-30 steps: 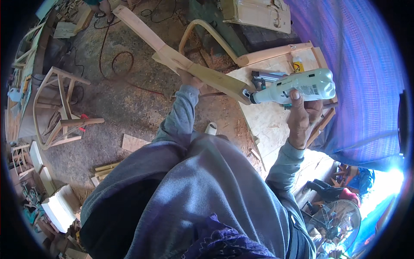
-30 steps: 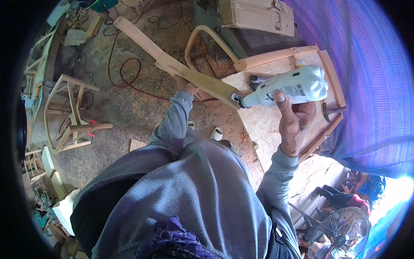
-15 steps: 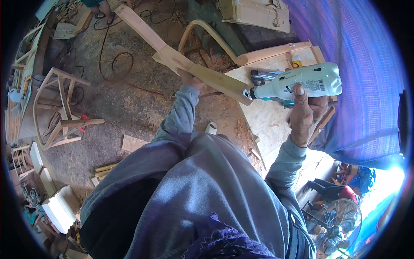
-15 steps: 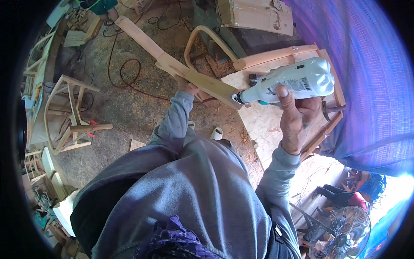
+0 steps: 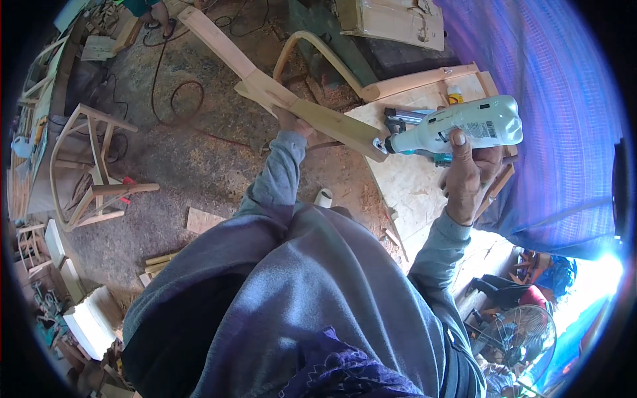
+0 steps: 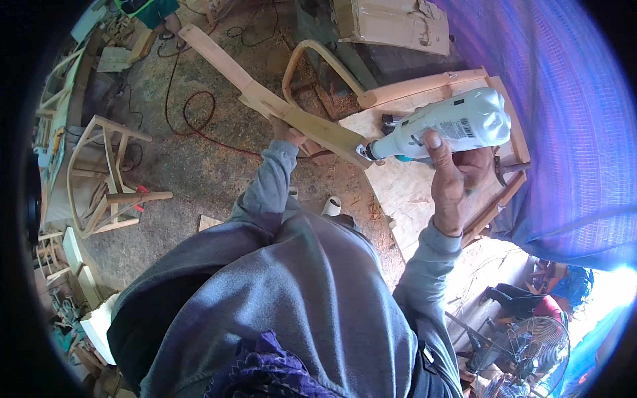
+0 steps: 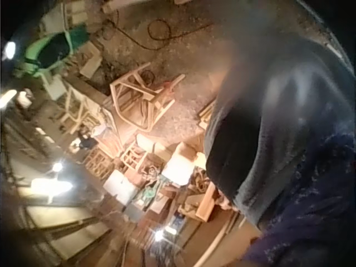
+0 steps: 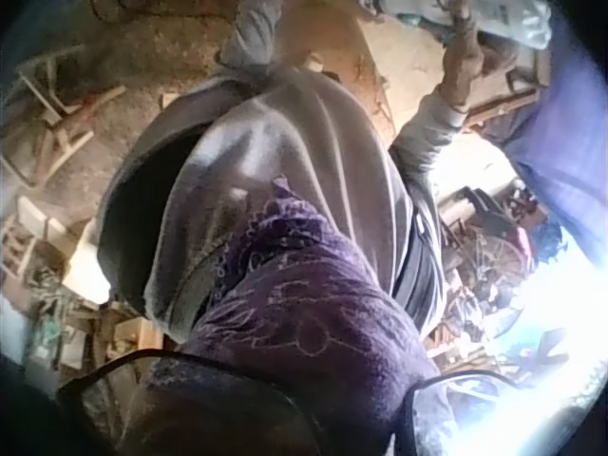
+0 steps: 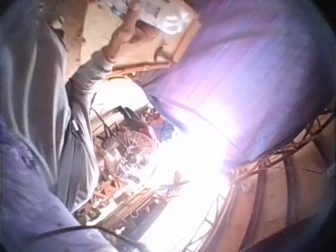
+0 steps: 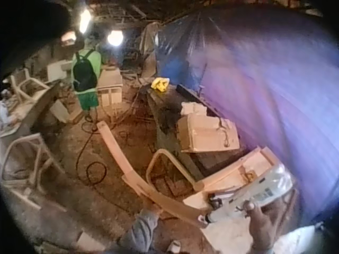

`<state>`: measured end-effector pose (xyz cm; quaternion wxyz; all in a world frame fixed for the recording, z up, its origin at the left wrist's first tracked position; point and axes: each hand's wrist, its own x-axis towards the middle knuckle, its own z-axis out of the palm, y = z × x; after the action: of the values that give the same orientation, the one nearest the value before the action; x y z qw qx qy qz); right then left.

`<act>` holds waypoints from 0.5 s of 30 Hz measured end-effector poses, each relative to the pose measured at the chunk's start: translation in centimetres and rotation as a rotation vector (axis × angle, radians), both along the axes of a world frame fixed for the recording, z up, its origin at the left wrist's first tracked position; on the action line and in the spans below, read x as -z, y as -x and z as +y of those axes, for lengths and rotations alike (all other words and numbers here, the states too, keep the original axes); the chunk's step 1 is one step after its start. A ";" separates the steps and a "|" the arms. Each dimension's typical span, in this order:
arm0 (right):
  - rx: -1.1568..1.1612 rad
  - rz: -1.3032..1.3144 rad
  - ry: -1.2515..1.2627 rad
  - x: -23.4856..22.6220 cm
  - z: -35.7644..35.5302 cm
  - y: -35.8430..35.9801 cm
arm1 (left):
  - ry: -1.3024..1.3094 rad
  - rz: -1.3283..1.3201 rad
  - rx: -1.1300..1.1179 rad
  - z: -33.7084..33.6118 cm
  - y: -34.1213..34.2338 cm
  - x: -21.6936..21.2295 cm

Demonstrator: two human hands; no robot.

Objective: Manufacturing wooden furniture by applying glue to components and using workshop machinery.

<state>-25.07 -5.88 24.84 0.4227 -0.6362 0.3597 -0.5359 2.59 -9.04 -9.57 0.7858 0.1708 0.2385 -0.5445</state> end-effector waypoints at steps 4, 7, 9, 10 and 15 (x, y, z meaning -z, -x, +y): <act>0.043 0.059 0.019 0.3 0.1 0.2 | -0.004 -0.022 0.063 -0.2 0.1 -0.8; 0.045 0.077 0.041 0.6 -0.3 0.2 | -0.039 -0.026 0.069 -0.7 -0.2 0.1; -0.039 0.018 0.070 0.8 -0.5 0.0 | -0.059 -0.026 0.070 -1.0 -0.2 0.3; -0.040 0.016 0.070 0.9 -0.6 -0.2 | -0.080 0.014 0.051 -1.1 -0.3 0.4; -0.068 -0.009 -0.006 1.4 -0.5 -1.3 | -0.088 0.037 0.031 -1.2 0.1 0.0</act>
<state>-23.80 -6.34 23.40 0.4441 -0.6446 0.3375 -0.5229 2.49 -10.20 -9.61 0.7645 0.1986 0.2742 -0.5485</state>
